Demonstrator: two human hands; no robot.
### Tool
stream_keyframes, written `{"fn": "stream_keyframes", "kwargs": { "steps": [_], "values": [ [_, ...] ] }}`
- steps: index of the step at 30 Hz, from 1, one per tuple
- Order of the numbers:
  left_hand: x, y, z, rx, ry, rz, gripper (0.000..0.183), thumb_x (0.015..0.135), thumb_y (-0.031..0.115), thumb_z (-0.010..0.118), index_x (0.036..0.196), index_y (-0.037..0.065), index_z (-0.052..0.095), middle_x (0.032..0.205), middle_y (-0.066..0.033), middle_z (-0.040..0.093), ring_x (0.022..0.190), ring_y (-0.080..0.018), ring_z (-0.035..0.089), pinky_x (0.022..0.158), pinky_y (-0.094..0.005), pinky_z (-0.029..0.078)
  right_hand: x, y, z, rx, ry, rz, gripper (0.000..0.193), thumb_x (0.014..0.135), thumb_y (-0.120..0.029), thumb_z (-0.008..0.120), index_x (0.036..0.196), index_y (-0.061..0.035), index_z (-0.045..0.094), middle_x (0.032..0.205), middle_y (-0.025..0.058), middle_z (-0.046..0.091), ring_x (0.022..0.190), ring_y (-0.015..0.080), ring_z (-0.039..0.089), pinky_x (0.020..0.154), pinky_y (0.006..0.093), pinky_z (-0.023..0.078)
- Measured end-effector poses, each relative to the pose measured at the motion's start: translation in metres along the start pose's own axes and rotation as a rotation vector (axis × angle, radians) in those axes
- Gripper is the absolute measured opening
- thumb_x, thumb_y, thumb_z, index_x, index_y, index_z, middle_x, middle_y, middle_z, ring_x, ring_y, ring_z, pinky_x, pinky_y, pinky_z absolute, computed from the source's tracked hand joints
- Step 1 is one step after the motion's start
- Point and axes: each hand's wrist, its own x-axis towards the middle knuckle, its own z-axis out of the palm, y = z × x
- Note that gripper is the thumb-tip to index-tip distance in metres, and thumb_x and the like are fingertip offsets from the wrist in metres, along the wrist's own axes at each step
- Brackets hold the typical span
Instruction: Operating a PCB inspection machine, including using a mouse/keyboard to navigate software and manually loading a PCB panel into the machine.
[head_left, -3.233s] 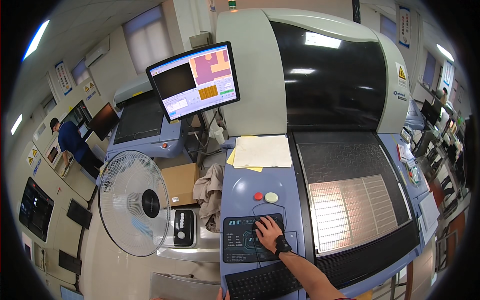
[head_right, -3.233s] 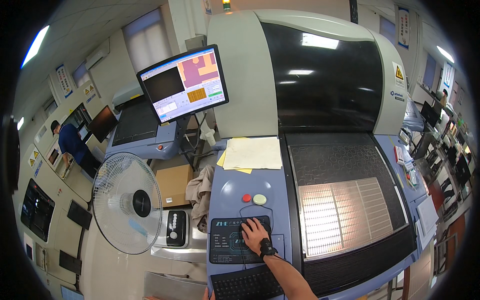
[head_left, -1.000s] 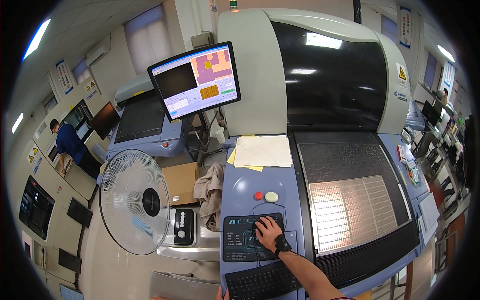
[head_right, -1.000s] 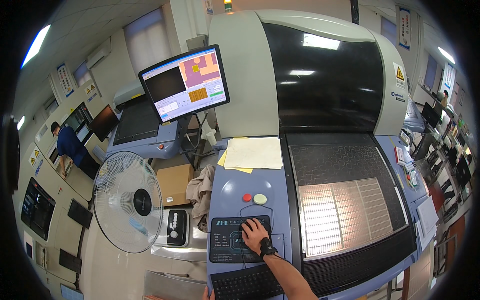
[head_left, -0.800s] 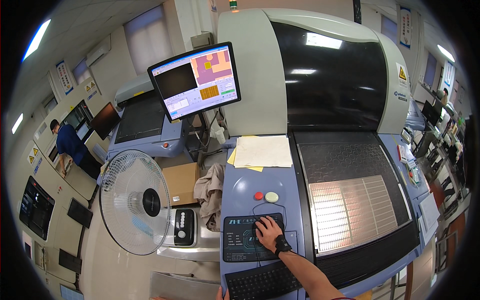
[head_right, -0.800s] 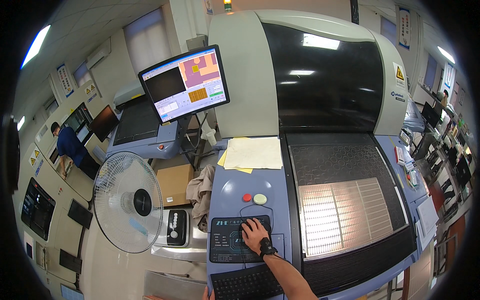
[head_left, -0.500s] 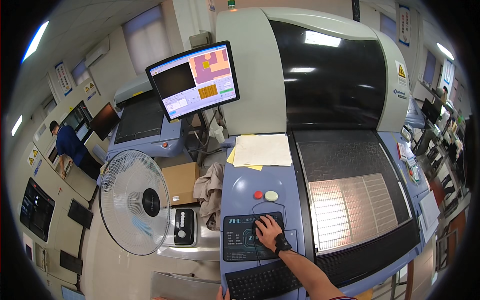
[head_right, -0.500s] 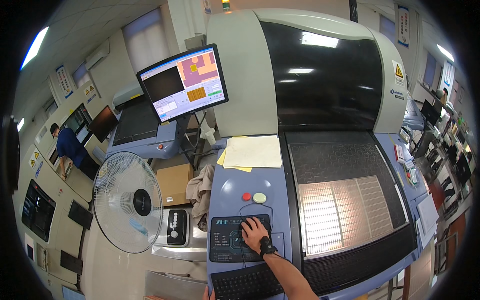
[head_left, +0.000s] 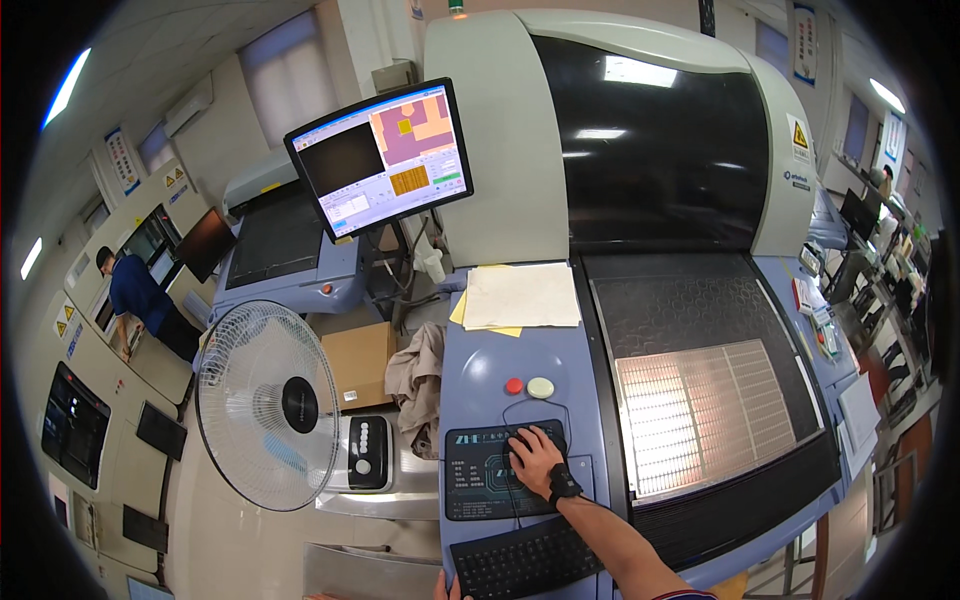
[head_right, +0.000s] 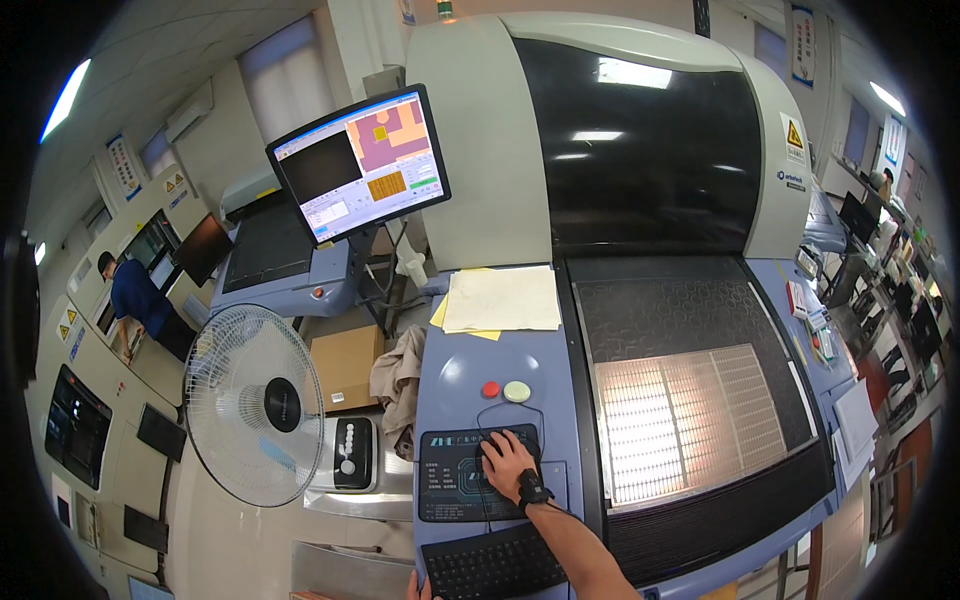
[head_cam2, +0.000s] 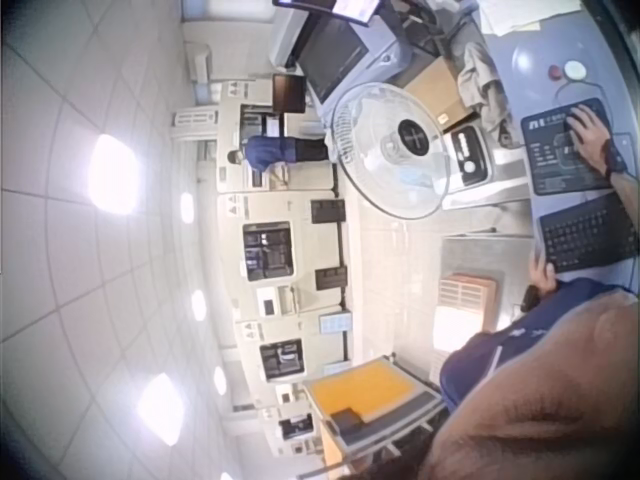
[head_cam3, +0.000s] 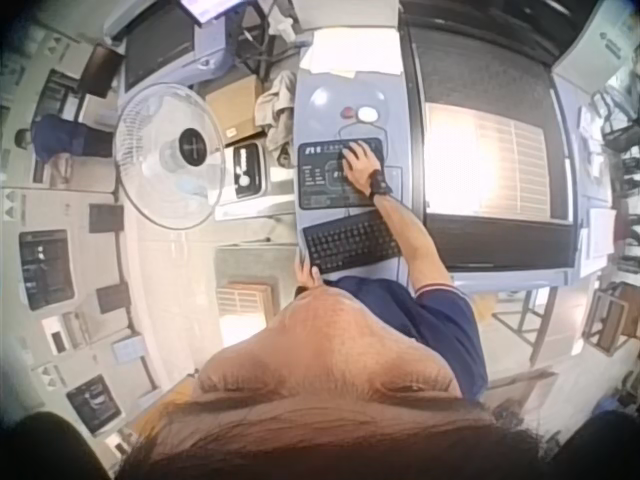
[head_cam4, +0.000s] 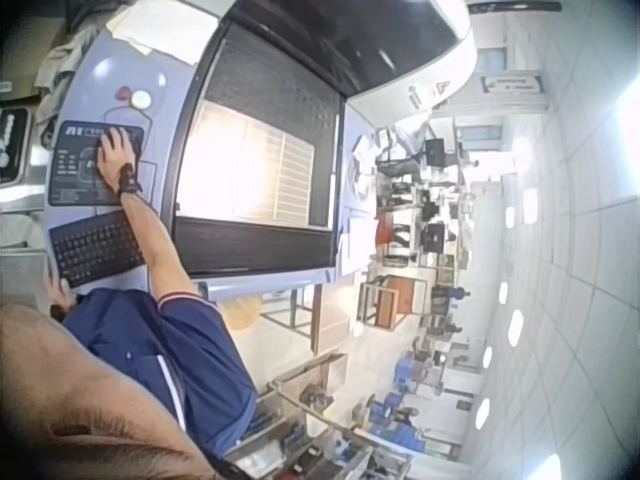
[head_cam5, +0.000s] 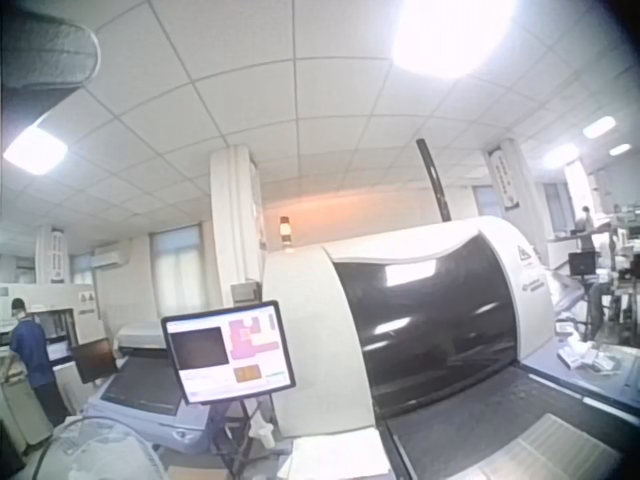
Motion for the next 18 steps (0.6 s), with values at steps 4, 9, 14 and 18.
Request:
{"fn": "stream_keyframes", "kwargs": {
  "steps": [4,9,14,18],
  "values": [
    [-0.003,0.003,-0.003,-0.005,-0.013,-0.042,0.058,0.102,0.04,0.038,0.144,0.0,0.045,0.151,-0.0327,0.03,0.137,-0.0505,0.032,0.114,-0.0536,0.029,-0.003,-0.003,0.0,0.007,0.002,-0.001,0.028,0.083,-0.015,0.069,0.111,-0.0083,0.068,0.12,0.0137,0.062,0.118,0.0362,0.057,0.093,0.0462,0.052],
    [-0.007,-0.013,0.008,0.026,0.059,0.095,0.055,0.1,0.03,0.04,0.142,-0.004,0.045,0.149,-0.0332,0.035,0.134,-0.0512,0.038,0.114,-0.0529,0.03,-0.01,0.008,0.001,0.008,-0.003,0.019,0.034,0.079,-0.014,0.07,0.112,-0.009,0.067,0.122,0.0131,0.061,0.119,0.0356,0.056,0.095,0.0455,0.052],
    [0.001,-0.022,0.0,0.026,0.057,0.04,0.058,0.097,0.027,0.034,0.139,-0.011,0.046,0.147,-0.0352,0.036,0.135,-0.0502,0.039,0.113,-0.054,0.03,0.011,-0.003,0.005,0.074,0.026,0.0,0.035,0.078,-0.013,0.07,0.113,-0.0081,0.064,0.125,0.0132,0.058,0.12,0.0353,0.054,0.097,0.043,0.051],
    [0.012,-0.005,-0.002,0.086,0.049,0.001,0.068,0.104,0.043,0.018,0.14,-0.006,0.048,0.148,-0.0334,0.035,0.136,-0.0476,0.038,0.113,-0.0543,0.031,0.008,0.005,0.004,0.091,0.001,0.025,0.036,0.076,-0.015,0.067,0.109,-0.0028,0.063,0.122,0.0167,0.058,0.12,0.0376,0.053,0.097,0.044,0.05]
  ]
}}
